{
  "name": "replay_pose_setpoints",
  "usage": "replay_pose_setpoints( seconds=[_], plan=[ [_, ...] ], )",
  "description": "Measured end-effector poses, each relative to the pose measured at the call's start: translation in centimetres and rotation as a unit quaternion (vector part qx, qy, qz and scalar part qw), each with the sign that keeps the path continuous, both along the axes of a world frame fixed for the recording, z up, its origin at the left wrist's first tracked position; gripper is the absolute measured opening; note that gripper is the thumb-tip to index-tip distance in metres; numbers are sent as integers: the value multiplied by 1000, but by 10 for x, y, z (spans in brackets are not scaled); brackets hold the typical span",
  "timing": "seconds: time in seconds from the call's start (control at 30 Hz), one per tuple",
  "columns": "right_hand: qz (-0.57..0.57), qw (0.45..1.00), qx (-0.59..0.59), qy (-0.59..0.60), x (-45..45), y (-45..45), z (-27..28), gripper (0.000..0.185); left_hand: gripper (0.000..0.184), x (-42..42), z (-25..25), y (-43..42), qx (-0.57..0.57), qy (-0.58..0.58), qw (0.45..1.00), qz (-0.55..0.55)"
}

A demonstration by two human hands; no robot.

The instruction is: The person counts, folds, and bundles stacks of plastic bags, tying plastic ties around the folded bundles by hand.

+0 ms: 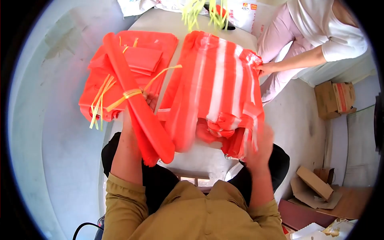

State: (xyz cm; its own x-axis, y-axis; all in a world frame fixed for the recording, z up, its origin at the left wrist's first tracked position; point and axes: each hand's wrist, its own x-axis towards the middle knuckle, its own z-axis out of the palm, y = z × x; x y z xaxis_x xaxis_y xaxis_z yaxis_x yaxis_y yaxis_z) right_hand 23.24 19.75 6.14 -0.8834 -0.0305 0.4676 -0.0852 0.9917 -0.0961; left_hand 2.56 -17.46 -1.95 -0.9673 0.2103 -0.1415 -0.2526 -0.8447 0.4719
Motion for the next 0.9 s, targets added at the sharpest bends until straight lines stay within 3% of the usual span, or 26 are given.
replay_pose_setpoints(
  seconds=[0.03, 0.07, 0.13, 0.23, 0.33, 0.37, 0.47, 0.53, 0.67, 0.7, 0.8, 0.9],
  plan=[
    [-30, 987, -155, -8, -9, 21, 2, 55, 27, 0, 5, 5, -41, -31, 999, 12],
    [-63, 937, -342, -25, -12, 41, -8, 58, 30, 1, 10, 9, -82, -62, 994, 22],
    [-117, 733, -668, -59, -20, 73, -43, 62, 37, 2, 19, 19, -112, -74, 991, 25],
    [-47, 692, -715, -86, -24, 70, -74, 66, 54, 1, 5, 19, -100, -79, 991, -35],
    [-53, 661, -745, -78, -33, 55, -88, 66, 69, -8, -17, 23, -117, -79, 987, -82],
    [-48, 675, -733, -66, -40, 54, -99, 66, 74, -10, -24, 22, -140, -88, 982, -89],
    [-59, 792, -601, -86, -47, 34, -73, 69, 75, 15, 27, 40, -206, -153, 962, -93],
    [-45, 797, -597, -83, -51, 37, -74, 69, 70, 25, 37, 48, -143, -180, 964, -133],
    [-60, 765, -633, -97, -49, 51, -76, 71, 78, 28, 14, 64, -90, -98, 987, -92],
    [-68, 800, -588, -96, -50, 57, -74, 72, 79, 27, 12, 62, -65, -113, 986, -107],
    [-58, 812, -580, -35, -49, 64, -64, 73, 79, 28, 22, 60, -32, -136, 983, -118],
    [-31, 903, -421, -83, -57, 71, -37, 67, 81, 31, 36, 46, -64, -120, 982, -129]
  ],
)
